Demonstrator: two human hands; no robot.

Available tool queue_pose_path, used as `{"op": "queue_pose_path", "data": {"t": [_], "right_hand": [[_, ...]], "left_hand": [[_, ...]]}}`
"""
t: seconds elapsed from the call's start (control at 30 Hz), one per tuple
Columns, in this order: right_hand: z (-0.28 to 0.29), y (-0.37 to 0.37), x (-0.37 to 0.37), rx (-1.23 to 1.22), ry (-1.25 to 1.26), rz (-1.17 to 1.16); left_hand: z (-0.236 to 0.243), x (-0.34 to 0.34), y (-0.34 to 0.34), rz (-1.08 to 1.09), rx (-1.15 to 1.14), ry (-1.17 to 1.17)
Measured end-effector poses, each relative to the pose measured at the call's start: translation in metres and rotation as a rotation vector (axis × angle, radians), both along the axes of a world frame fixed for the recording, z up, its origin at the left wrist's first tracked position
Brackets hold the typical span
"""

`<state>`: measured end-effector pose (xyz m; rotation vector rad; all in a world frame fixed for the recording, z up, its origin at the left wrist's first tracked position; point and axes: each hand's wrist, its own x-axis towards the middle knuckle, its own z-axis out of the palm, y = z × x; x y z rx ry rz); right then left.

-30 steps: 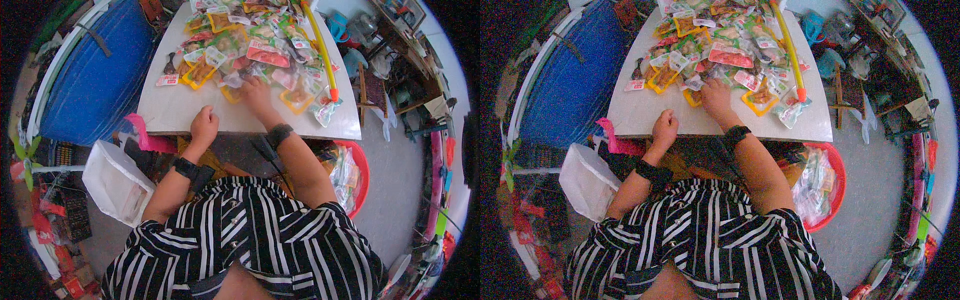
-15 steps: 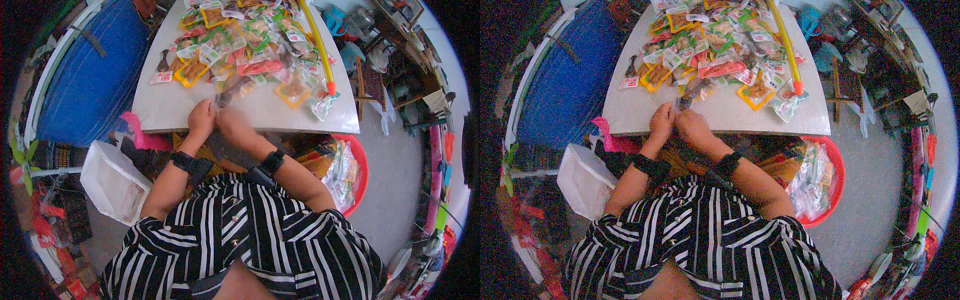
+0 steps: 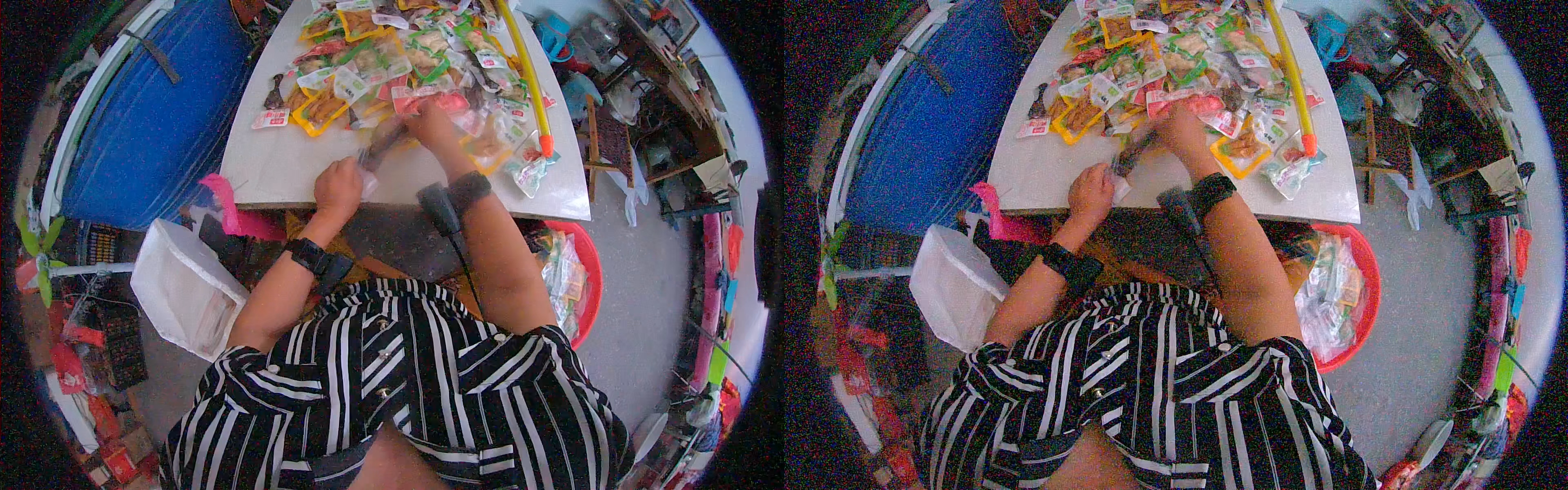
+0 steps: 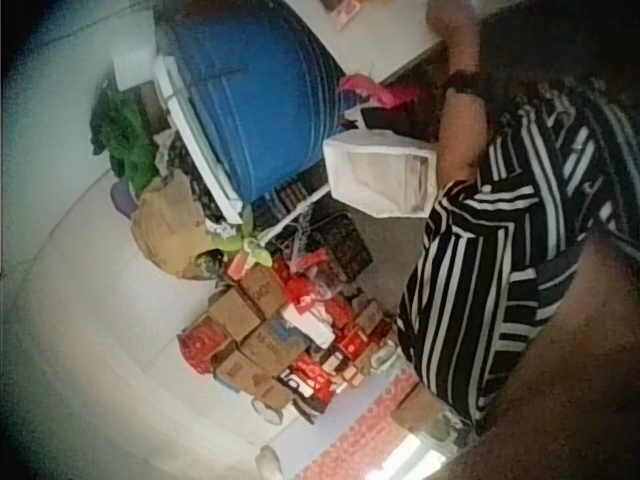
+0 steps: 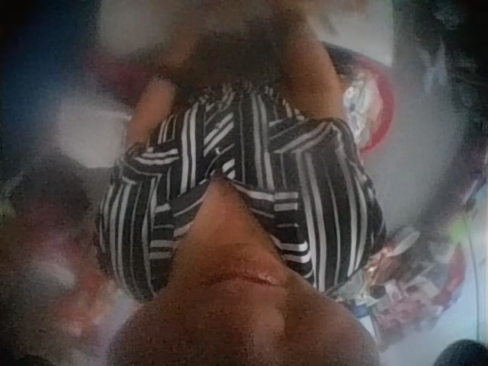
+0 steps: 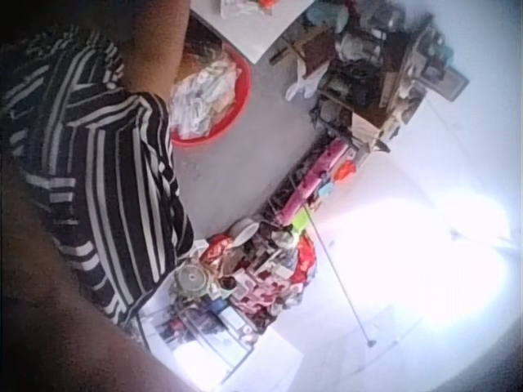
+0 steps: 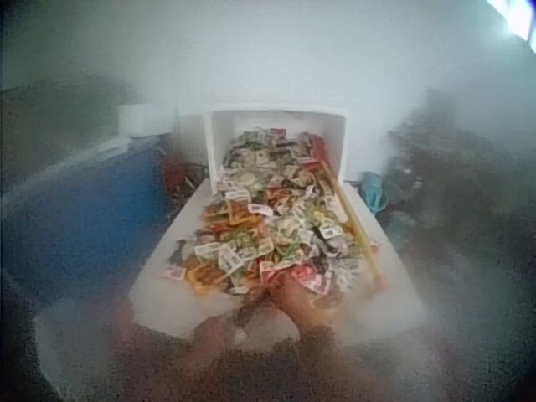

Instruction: The person repeatedly picks small snack packets from a table, places them into clear plastic bags, and transfers the filled bags into a red basin. The person also uses a yellow stick to sweep packets across the table and occasionally moves a white styrofoam box.

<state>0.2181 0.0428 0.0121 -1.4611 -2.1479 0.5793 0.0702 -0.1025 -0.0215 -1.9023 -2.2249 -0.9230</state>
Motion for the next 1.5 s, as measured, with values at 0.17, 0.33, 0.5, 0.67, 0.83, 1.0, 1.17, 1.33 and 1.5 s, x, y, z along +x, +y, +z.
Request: {"op": "queue_pose_path", "data": {"t": [0.17, 0.33, 0.5, 0.67, 0.83, 1.0, 1.17, 1.33, 1.5], "right_hand": [[0.003, 0.000, 0.017, -0.096, 0.064, 0.334], [0.013, -0.021, 0.048, 0.267, -0.292, 0.689], [0.025, -0.089, 0.079, -0.735, 0.594, -0.016], [0.037, -0.112, 0.101, -0.765, 0.990, -0.169], [0.032, -0.108, 0.096, -0.803, 0.875, -0.146], [0.029, -0.098, 0.091, -0.579, 0.647, 0.074], [0.028, -0.092, 0.092, -0.812, 0.745, -0.086], [0.008, -0.088, 0.080, -0.665, 0.768, 0.039], [-0.016, -0.089, 0.058, 0.400, -0.226, 0.422]], "left_hand": [[-0.004, -0.001, 0.000, 0.001, 0.010, 0.006], [-0.003, -0.002, -0.001, -0.015, 0.006, -0.005], [0.002, -0.002, -0.001, -0.021, -0.036, -0.037], [0.008, 0.000, -0.003, -0.012, -0.265, -0.038], [0.009, 0.001, -0.002, -0.005, -0.245, -0.082], [0.007, -0.001, -0.004, -0.017, -0.199, -0.203], [0.011, 0.000, -0.003, 0.034, -0.209, -0.309], [0.017, 0.005, -0.009, -0.073, -0.130, -0.273], [0.019, 0.008, -0.012, -0.171, -0.074, -0.161]]}}
